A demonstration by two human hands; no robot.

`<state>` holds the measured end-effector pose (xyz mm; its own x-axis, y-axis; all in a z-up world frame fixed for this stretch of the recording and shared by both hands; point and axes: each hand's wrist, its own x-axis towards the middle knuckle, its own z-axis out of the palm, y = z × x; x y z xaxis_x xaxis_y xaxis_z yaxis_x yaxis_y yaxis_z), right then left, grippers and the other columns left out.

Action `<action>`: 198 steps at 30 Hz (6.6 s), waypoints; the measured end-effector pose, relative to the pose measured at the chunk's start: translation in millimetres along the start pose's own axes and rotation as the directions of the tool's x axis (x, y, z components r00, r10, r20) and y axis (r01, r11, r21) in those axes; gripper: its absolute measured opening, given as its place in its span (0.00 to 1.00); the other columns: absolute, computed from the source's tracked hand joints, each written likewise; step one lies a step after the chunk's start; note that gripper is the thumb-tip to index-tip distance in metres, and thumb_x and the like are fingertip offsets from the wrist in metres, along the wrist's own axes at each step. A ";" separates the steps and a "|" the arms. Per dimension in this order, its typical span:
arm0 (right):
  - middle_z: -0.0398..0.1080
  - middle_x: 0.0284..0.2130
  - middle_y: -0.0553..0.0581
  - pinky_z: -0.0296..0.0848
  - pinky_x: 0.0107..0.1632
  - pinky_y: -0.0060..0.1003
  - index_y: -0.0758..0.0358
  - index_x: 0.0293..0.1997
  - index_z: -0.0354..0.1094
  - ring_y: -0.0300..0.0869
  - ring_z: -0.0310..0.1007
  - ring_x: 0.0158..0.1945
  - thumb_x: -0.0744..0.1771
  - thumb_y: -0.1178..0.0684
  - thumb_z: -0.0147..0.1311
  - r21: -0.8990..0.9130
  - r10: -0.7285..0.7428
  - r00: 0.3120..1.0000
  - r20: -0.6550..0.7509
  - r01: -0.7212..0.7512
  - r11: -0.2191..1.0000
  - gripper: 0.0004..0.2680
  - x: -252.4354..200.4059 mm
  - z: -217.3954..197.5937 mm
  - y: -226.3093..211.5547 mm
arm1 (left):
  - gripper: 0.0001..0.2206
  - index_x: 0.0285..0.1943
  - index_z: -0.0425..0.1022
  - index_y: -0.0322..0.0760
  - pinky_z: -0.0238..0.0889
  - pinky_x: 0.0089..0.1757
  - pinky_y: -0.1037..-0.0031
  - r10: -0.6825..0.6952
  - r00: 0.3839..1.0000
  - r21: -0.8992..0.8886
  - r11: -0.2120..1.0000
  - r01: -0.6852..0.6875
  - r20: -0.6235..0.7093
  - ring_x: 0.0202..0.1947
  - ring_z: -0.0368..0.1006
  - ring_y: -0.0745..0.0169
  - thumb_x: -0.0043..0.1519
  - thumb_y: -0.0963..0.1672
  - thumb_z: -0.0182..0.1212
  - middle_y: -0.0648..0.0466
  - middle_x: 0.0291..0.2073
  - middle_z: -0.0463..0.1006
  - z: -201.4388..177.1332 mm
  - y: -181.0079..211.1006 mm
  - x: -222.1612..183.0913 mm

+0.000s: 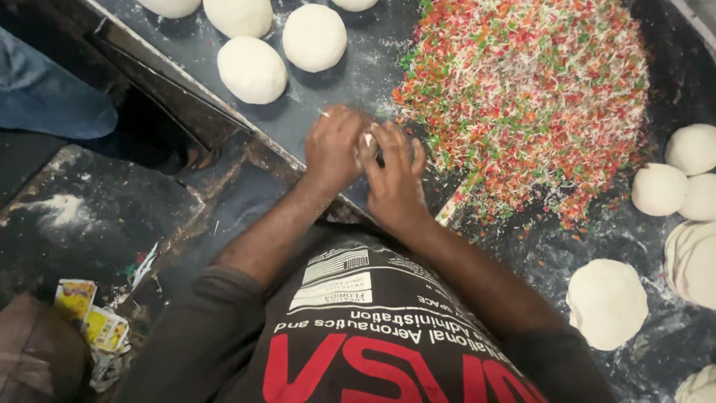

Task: The person prepares stuffed dough balls by hand, first by taking a flat circle of dough, filling it with a colorful mixture of shredded ingredients, and then folding and rolling the dough into a ball.

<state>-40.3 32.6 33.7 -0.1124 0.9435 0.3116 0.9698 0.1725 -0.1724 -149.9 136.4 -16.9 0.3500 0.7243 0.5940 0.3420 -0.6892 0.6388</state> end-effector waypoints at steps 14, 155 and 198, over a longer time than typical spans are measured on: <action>0.68 0.55 0.60 0.74 0.55 0.45 0.64 0.65 0.60 0.48 0.71 0.56 0.72 0.38 0.39 0.835 0.414 0.742 0.526 -0.361 -0.415 0.20 -20.2 11.1 45.6 | 0.07 0.50 0.78 0.41 0.70 0.52 0.63 -0.155 0.988 -0.440 0.888 0.135 -0.008 0.50 0.79 0.50 0.65 0.43 0.66 0.49 0.44 0.82 -35.8 56.6 33.0; 0.54 0.60 0.80 0.53 0.67 0.55 0.75 0.63 0.52 0.62 0.51 0.67 0.74 0.37 0.43 0.317 0.278 0.710 -0.647 -0.082 0.945 0.23 -121.2 -66.8 130.3 | 0.36 0.67 0.65 0.36 0.70 0.43 0.60 -0.045 0.537 -0.448 -0.614 0.650 0.842 0.50 0.76 0.48 0.66 0.64 0.41 0.42 0.54 0.77 123.7 170.7 26.9; 0.72 0.55 0.71 0.62 0.69 0.52 0.74 0.53 0.71 0.61 0.67 0.64 0.72 0.55 0.44 0.573 0.390 0.900 -0.194 -0.218 0.790 0.12 -115.7 -116.2 124.2 | 0.23 0.63 0.67 0.36 0.74 0.42 0.67 0.032 0.379 -0.324 -0.452 0.831 0.925 0.43 0.79 0.60 0.67 0.54 0.54 0.52 0.46 0.79 169.3 166.3 -40.1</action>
<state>118.4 -88.0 84.8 0.3186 0.8617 0.3949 0.6664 0.0926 -0.7399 40.6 -10.7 -17.3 0.9502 0.2332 -0.2069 -0.1468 0.9201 0.3631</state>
